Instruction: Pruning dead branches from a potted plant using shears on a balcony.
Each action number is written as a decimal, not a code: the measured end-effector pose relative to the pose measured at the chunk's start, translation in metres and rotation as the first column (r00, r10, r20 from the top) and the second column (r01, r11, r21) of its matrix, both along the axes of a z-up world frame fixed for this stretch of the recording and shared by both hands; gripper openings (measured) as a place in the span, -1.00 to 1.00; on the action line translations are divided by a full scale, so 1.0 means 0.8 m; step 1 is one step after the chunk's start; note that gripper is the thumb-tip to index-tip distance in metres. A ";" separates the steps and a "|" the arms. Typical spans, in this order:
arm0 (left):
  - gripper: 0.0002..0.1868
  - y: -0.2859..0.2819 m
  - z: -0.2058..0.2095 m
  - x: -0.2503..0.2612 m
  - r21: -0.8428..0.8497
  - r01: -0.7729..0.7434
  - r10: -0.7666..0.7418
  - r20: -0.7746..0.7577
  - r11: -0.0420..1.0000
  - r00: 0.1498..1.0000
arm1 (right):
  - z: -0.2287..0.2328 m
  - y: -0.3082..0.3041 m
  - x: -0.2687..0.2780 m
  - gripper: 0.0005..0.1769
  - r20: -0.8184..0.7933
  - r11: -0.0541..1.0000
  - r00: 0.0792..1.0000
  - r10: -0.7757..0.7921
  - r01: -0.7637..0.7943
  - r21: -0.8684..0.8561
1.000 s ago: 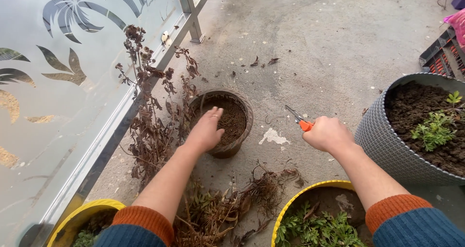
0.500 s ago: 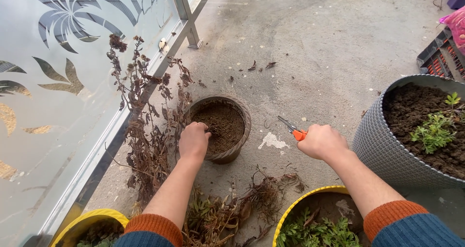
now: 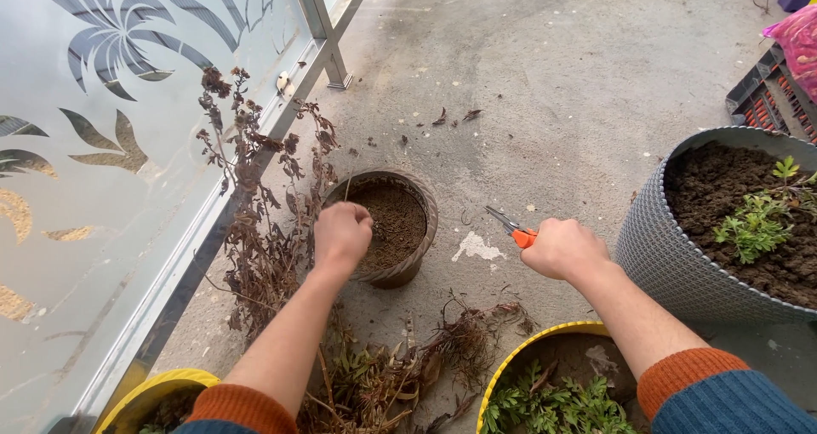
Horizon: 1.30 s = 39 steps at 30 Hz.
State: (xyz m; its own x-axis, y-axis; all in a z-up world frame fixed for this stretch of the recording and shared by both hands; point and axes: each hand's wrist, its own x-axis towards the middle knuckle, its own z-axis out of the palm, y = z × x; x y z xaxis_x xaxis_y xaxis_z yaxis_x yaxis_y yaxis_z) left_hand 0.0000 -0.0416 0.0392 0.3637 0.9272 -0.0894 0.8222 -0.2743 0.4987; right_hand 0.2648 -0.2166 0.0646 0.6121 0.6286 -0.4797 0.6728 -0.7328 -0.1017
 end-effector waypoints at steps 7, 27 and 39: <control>-0.90 0.006 0.159 0.024 0.093 -0.047 -0.013 0.552 0.995 0.834 | -0.008 0.000 0.011 -0.41 0.018 1.000 1.000 -0.002 0.002 0.004; -0.79 -0.108 0.043 0.046 -0.063 0.369 -0.364 0.071 0.927 0.929 | 0.005 -0.054 0.010 -0.33 -0.011 1.000 1.000 0.004 -0.004 -0.009; -0.80 -0.215 0.027 0.079 -0.002 0.478 -0.465 0.225 0.878 0.856 | 0.032 -0.167 0.023 -0.43 0.313 0.890 0.945 0.097 -0.223 0.397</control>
State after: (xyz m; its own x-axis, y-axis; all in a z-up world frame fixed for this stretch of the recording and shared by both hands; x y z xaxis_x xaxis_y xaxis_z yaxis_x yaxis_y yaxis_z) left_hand 0.0635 -0.2133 0.0610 0.7721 0.6355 -0.0073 0.4747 -0.5689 0.6716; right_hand 0.2830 -0.3505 0.0904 0.5534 0.8324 0.0278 0.8235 -0.5418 -0.1682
